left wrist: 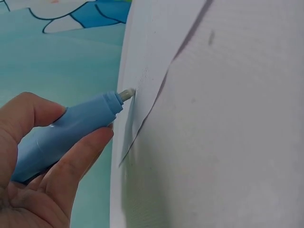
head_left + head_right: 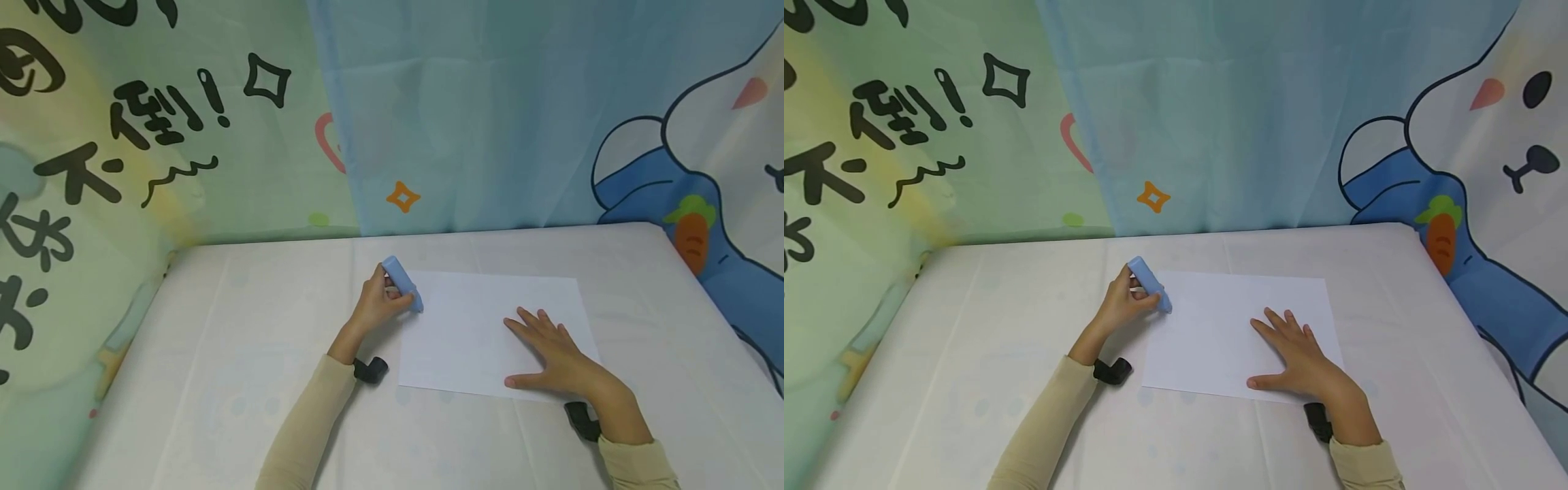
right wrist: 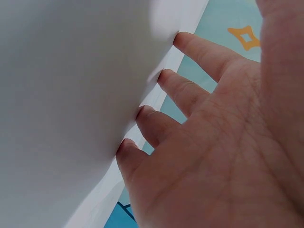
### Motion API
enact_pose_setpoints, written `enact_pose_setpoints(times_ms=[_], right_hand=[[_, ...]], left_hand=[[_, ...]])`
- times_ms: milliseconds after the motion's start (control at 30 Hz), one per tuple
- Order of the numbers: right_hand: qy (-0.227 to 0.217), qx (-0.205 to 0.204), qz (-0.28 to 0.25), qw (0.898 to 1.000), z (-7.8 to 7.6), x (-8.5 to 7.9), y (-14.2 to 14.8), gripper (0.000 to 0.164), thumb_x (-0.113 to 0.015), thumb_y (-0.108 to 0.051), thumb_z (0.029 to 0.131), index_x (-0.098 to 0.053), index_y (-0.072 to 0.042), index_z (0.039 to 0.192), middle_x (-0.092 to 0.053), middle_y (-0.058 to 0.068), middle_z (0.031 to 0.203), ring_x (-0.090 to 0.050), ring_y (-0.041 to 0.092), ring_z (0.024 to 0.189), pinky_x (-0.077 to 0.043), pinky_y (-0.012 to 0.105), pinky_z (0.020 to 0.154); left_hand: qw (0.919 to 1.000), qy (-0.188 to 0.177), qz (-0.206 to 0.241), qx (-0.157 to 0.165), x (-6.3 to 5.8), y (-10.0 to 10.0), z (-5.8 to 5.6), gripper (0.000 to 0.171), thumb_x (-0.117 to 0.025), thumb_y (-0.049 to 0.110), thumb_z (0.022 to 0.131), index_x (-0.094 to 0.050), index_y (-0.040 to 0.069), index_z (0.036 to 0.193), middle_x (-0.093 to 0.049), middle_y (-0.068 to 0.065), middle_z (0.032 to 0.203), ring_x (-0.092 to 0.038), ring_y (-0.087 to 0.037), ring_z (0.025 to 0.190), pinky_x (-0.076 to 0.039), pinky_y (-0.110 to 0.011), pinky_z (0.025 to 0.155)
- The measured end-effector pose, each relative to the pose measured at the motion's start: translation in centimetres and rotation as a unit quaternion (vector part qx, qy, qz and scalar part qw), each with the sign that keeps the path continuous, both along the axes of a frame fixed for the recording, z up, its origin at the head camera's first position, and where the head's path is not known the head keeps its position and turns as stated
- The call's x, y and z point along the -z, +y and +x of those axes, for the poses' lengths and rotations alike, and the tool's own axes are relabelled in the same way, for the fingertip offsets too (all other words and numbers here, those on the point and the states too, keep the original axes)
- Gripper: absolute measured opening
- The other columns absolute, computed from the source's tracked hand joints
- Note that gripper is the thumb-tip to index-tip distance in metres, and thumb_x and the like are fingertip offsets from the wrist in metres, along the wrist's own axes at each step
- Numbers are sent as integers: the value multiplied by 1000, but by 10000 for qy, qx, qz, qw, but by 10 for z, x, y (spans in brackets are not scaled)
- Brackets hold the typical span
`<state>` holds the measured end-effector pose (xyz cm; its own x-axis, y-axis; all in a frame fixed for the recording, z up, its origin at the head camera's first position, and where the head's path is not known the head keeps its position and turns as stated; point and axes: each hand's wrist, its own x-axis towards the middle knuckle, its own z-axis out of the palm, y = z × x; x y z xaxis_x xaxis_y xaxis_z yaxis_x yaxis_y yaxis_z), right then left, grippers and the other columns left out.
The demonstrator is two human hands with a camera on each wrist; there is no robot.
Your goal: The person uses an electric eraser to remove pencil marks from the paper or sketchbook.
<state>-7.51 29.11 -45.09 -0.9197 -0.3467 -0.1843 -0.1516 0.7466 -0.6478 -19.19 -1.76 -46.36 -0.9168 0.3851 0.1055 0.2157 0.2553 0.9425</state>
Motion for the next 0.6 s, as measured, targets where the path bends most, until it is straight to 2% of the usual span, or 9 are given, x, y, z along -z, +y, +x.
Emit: enact_pose_setpoints(times_ms=[233, 600], right_hand=[[0, 11, 32, 10000, -1, 0, -1, 99, -83, -40, 72, -32, -1, 147, -11, 32, 157, 6, 54, 142, 10, 67, 110], [61, -4, 26, 10000, 0, 0, -1, 99, -84, -39, 72, -32, 0, 147, -12, 32, 156, 5, 54, 142, 8, 69, 110]], left_hand=[[9998, 134, -167, -37, 0, -1, -1, 43, -68, 0, 83, -42, -8, 117, -65, -31, 106, -68, -36, 90, -56, -29, 73], [9994, 54, -352, 45, -2, -3, 0, 40, -70, 2, 82, -44, -5, 113, -67, -26, 101, -62, -16, 76, -50, -21, 67]])
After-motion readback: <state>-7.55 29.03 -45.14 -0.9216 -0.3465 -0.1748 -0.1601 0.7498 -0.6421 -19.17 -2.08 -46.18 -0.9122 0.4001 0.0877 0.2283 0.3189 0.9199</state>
